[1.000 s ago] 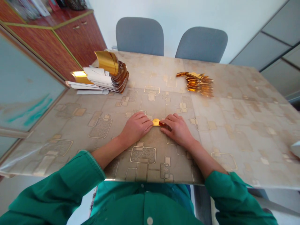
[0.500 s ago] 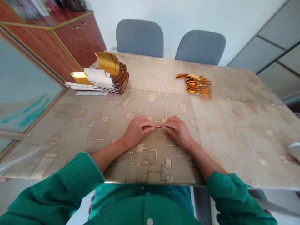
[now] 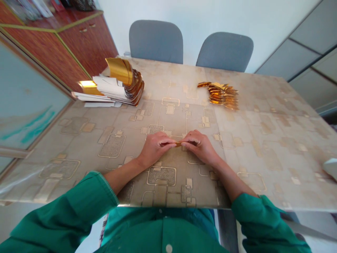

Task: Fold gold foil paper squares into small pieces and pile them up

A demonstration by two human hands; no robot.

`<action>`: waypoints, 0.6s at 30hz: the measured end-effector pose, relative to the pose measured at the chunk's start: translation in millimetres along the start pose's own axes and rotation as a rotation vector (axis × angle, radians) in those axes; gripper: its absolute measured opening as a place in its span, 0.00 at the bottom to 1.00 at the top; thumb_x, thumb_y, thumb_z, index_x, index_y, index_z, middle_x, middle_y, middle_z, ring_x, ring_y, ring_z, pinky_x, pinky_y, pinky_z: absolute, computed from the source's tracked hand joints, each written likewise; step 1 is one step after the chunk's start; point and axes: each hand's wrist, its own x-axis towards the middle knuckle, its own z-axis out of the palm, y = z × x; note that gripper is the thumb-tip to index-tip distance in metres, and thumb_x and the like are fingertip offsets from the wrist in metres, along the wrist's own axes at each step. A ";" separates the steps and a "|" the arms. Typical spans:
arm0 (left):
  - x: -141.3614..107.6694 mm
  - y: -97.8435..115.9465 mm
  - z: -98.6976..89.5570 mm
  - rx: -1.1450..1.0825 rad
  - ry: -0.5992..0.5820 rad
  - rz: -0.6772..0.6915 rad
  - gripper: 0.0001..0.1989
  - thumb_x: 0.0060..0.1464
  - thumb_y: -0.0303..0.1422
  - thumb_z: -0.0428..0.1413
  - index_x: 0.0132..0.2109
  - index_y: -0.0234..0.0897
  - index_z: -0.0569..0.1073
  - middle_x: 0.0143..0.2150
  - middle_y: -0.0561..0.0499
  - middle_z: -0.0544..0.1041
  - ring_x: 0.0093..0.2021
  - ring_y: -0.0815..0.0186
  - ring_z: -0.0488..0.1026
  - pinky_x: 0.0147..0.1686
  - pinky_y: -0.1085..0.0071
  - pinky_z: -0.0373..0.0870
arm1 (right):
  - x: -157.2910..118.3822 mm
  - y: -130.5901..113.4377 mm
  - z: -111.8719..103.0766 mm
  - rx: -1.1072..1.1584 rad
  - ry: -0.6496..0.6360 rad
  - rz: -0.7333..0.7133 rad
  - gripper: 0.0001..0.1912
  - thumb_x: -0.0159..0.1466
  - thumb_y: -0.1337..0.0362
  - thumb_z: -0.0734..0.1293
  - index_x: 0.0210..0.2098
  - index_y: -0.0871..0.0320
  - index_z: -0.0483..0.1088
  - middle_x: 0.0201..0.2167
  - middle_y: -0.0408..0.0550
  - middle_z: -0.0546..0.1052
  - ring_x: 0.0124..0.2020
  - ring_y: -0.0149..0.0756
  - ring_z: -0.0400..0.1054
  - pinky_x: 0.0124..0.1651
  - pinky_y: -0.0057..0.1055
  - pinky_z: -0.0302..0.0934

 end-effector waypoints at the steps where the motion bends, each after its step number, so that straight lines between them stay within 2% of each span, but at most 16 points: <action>1: 0.0 -0.4 -0.2 -0.017 -0.011 -0.018 0.10 0.61 0.39 0.59 0.38 0.39 0.82 0.30 0.50 0.81 0.31 0.66 0.75 0.33 0.70 0.69 | 0.1 1.2 0.4 0.009 0.009 0.006 0.08 0.67 0.61 0.67 0.36 0.52 0.79 0.29 0.44 0.77 0.35 0.34 0.68 0.40 0.32 0.60; 5: 1.0 -2.3 -4.6 -0.128 -0.073 -0.139 0.08 0.60 0.34 0.58 0.42 0.38 0.82 0.38 0.48 0.83 0.34 0.65 0.79 0.36 0.70 0.73 | -0.7 11.4 0.5 0.064 0.074 0.035 0.09 0.66 0.57 0.69 0.35 0.52 0.79 0.26 0.43 0.76 0.31 0.33 0.67 0.37 0.30 0.59; 8: 1.8 -2.4 -7.6 -0.180 -0.078 -0.186 0.08 0.58 0.32 0.58 0.41 0.37 0.82 0.38 0.48 0.84 0.35 0.64 0.80 0.37 0.70 0.74 | -1.2 14.4 0.2 0.105 0.095 0.033 0.09 0.65 0.56 0.69 0.34 0.54 0.79 0.26 0.43 0.75 0.30 0.32 0.67 0.35 0.29 0.58; 15: 2.8 -2.6 -6.4 -0.255 -0.018 -0.264 0.08 0.56 0.35 0.60 0.39 0.37 0.81 0.38 0.48 0.84 0.37 0.63 0.80 0.40 0.69 0.75 | -0.4 6.8 -2.8 0.107 0.046 0.047 0.09 0.66 0.57 0.68 0.34 0.53 0.78 0.27 0.42 0.77 0.30 0.31 0.68 0.35 0.29 0.59; 18: 2.8 -4.9 -5.1 -0.310 -0.028 -0.318 0.12 0.56 0.37 0.60 0.44 0.36 0.80 0.39 0.48 0.83 0.37 0.64 0.80 0.38 0.70 0.75 | 0.1 7.3 -2.8 0.069 0.054 0.031 0.08 0.67 0.59 0.67 0.35 0.54 0.78 0.28 0.43 0.77 0.30 0.31 0.69 0.35 0.29 0.60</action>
